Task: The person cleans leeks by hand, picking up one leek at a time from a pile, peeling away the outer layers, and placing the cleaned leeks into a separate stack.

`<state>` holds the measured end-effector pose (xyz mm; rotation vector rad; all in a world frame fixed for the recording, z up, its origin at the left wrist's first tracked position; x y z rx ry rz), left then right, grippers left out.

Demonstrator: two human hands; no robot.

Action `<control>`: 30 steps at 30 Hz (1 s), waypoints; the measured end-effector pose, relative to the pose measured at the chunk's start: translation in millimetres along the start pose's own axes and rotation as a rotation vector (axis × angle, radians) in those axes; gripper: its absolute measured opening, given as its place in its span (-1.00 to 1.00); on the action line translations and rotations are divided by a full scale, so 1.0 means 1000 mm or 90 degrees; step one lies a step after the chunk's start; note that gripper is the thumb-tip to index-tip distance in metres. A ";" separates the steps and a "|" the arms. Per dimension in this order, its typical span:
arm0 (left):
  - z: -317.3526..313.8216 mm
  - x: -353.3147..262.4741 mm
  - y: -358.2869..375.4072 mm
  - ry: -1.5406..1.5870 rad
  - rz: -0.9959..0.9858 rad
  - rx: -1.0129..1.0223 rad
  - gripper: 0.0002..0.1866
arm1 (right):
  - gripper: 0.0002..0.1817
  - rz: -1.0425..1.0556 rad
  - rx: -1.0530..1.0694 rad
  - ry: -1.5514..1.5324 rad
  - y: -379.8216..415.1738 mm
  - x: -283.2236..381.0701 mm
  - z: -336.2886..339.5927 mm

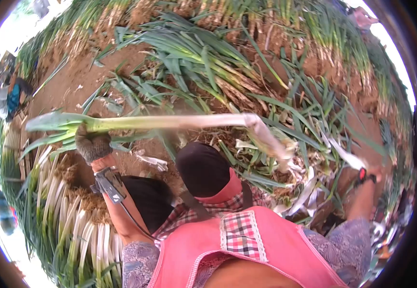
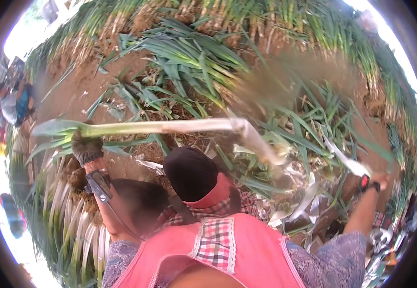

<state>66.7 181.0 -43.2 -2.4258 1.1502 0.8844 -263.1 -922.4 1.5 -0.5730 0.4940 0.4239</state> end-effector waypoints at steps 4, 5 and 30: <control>-0.026 0.001 0.032 0.097 -0.030 -0.042 -0.71 | -0.65 -0.156 0.203 -0.721 0.005 -0.003 -0.031; -0.024 0.006 0.032 0.101 -0.033 -0.070 -0.72 | -0.73 0.161 0.081 -0.559 0.015 0.055 -0.005; -0.014 0.028 0.030 0.039 -0.031 -0.066 -0.84 | -0.66 0.755 -0.182 -0.927 0.383 0.411 0.595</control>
Point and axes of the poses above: each hand's wrist, its own y-axis away from the middle knuckle, its own z-axis out of the back of the hand, x = y × z, the point moved 8 cm from there along -y, towards the middle knuckle, and after that the axes turned 12 degrees about -z, right-handed, at the moved point
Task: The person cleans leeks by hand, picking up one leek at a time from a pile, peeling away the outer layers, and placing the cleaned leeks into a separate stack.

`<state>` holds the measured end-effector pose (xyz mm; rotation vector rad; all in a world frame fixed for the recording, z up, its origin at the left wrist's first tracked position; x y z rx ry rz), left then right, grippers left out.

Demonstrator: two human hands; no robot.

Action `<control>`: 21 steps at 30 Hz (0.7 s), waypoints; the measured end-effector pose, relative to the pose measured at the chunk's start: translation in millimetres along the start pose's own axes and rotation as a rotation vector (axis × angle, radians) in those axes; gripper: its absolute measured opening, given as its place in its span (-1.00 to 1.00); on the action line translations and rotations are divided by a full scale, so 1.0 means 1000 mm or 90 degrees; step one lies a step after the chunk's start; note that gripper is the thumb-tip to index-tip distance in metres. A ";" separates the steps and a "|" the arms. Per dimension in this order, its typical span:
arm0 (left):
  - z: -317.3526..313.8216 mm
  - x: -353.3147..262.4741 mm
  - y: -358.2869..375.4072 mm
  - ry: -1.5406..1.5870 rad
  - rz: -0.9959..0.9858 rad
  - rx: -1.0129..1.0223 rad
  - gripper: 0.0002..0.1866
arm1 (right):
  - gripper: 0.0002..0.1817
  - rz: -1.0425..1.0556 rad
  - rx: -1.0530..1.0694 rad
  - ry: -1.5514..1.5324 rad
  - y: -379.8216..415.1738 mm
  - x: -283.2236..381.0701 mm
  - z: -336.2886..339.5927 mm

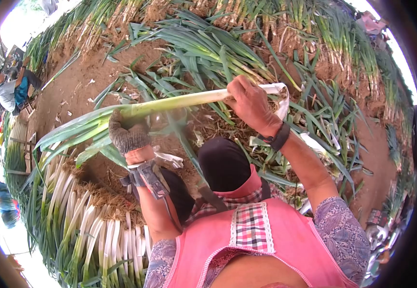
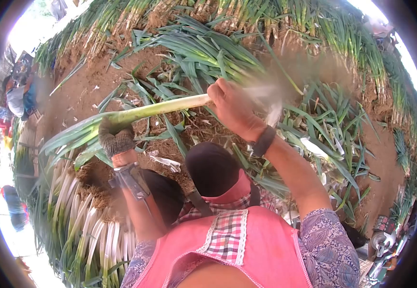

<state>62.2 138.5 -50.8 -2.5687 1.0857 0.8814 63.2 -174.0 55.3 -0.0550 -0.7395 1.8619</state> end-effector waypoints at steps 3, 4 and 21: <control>-0.001 -0.002 0.000 0.039 0.034 -0.038 -0.83 | -0.69 0.043 -0.019 0.011 0.002 0.009 0.006; -0.001 -0.002 0.001 0.060 0.056 -0.063 -0.83 | -0.70 0.067 -0.022 0.013 0.004 0.010 0.007; 0.014 -0.032 -0.003 0.040 0.031 -0.110 -0.73 | -0.62 -0.756 -0.367 -0.405 0.220 -0.408 0.120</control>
Point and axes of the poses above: each hand's wrist, its own y-axis away from the middle knuckle, its own z-axis out of the back of the hand, x = y × z, the point moved 8 cm from there along -y, towards the middle knuckle, and after that the axes turned 12 degrees about -z, right-handed, at the moved point
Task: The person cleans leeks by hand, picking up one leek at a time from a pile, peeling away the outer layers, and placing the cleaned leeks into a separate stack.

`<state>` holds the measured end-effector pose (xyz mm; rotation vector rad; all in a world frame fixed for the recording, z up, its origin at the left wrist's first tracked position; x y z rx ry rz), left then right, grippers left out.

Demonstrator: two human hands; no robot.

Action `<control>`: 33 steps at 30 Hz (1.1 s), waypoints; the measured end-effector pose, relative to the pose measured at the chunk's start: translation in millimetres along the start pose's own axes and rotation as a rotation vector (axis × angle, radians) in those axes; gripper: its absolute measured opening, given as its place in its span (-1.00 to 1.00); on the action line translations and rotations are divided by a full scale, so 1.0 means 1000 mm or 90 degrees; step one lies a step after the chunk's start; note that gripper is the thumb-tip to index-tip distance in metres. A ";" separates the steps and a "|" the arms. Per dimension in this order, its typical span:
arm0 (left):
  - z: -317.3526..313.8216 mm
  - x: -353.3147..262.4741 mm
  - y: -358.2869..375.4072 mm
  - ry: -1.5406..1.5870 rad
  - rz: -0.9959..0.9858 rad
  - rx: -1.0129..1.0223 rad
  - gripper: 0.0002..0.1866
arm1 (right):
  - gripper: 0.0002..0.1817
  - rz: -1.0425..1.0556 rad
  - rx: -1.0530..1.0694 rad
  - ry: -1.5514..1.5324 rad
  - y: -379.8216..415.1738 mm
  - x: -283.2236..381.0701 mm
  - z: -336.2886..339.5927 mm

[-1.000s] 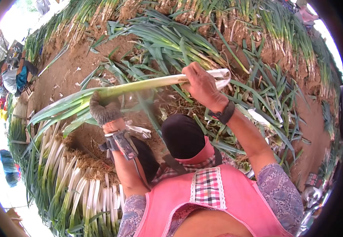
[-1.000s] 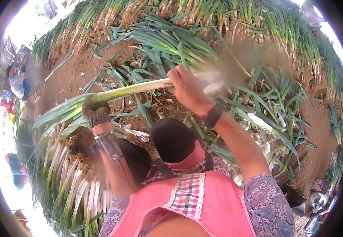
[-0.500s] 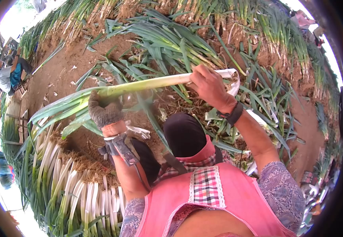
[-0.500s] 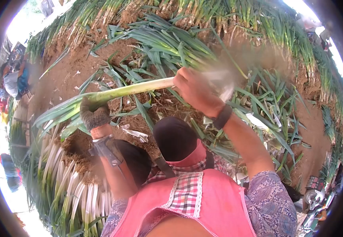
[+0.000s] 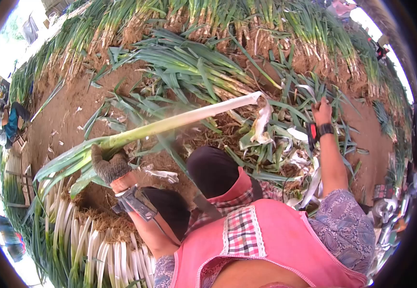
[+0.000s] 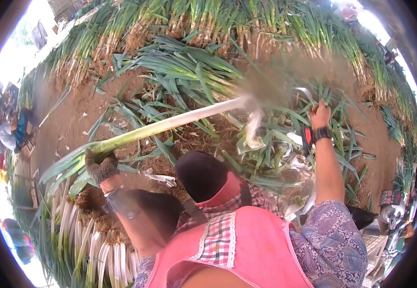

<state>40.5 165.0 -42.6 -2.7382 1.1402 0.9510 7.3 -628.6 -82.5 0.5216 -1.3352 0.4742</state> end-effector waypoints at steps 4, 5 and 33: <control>-0.002 -0.004 0.001 -0.030 -0.026 0.048 -0.73 | -0.43 0.074 0.125 0.385 0.066 0.039 -0.026; -0.006 -0.004 0.003 -0.035 -0.036 0.053 -0.74 | -0.37 0.136 0.154 0.494 0.084 0.052 -0.039; -0.063 -0.006 0.065 0.208 0.081 0.172 -0.68 | -0.76 0.333 0.371 0.316 0.187 0.109 -0.198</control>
Point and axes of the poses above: each hand's wrist, its own y-axis away from the middle knuckle, its own z-axis out of the back of the hand, x = y × z, the point moved 8 cm from there along -y, towards the middle knuckle, and after that the axes turned 12 degrees about -z, right-handed, at the moved point
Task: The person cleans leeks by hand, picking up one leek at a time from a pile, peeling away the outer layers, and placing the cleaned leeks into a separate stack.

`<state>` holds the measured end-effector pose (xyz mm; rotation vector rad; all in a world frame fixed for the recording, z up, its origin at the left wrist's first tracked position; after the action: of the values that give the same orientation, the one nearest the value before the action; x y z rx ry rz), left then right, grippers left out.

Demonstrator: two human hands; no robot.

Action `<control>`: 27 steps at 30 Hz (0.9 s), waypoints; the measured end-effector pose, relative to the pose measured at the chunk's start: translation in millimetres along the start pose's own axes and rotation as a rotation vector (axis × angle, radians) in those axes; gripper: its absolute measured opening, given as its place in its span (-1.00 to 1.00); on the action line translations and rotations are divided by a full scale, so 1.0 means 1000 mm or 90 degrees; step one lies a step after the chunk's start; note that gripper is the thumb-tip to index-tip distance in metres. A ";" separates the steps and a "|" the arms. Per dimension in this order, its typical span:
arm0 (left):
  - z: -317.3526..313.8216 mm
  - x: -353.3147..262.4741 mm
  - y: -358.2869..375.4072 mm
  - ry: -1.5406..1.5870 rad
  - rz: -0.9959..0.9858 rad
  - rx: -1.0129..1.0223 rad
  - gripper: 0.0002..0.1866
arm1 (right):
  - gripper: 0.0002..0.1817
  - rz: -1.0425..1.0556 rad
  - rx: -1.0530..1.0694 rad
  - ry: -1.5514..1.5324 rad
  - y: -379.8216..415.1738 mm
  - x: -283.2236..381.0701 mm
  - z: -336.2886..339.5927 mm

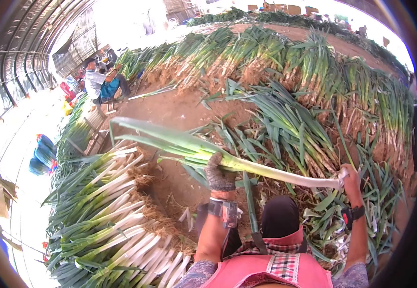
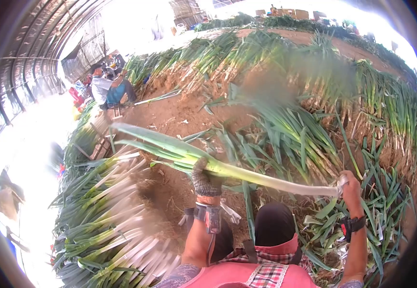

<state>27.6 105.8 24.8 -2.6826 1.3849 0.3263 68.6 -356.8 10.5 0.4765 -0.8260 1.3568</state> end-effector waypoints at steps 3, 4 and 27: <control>0.003 0.002 0.003 -0.027 -0.011 0.051 -0.72 | -0.75 -0.220 0.087 -0.546 0.002 -0.051 -0.010; -0.008 -0.002 0.008 -0.100 -0.084 0.173 -0.76 | -0.75 -0.192 0.090 -0.538 0.004 -0.053 -0.013; 0.006 0.040 0.002 -0.184 0.049 0.204 -0.64 | -0.82 -0.147 -0.163 -0.129 0.010 -0.137 -0.044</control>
<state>47.6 73.6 9.9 -2.2295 1.3260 0.4366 69.4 -413.0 -122.1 0.4970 -1.0616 0.9844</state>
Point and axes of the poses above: each hand's wrist, its own y-axis away from the middle knuckle, its own z-axis out of the back of the hand, x = y × z, the point moved 8 cm from there along -y, towards the middle knuckle, and after that the axes turned 12 degrees about -z, right-handed, at the moved point
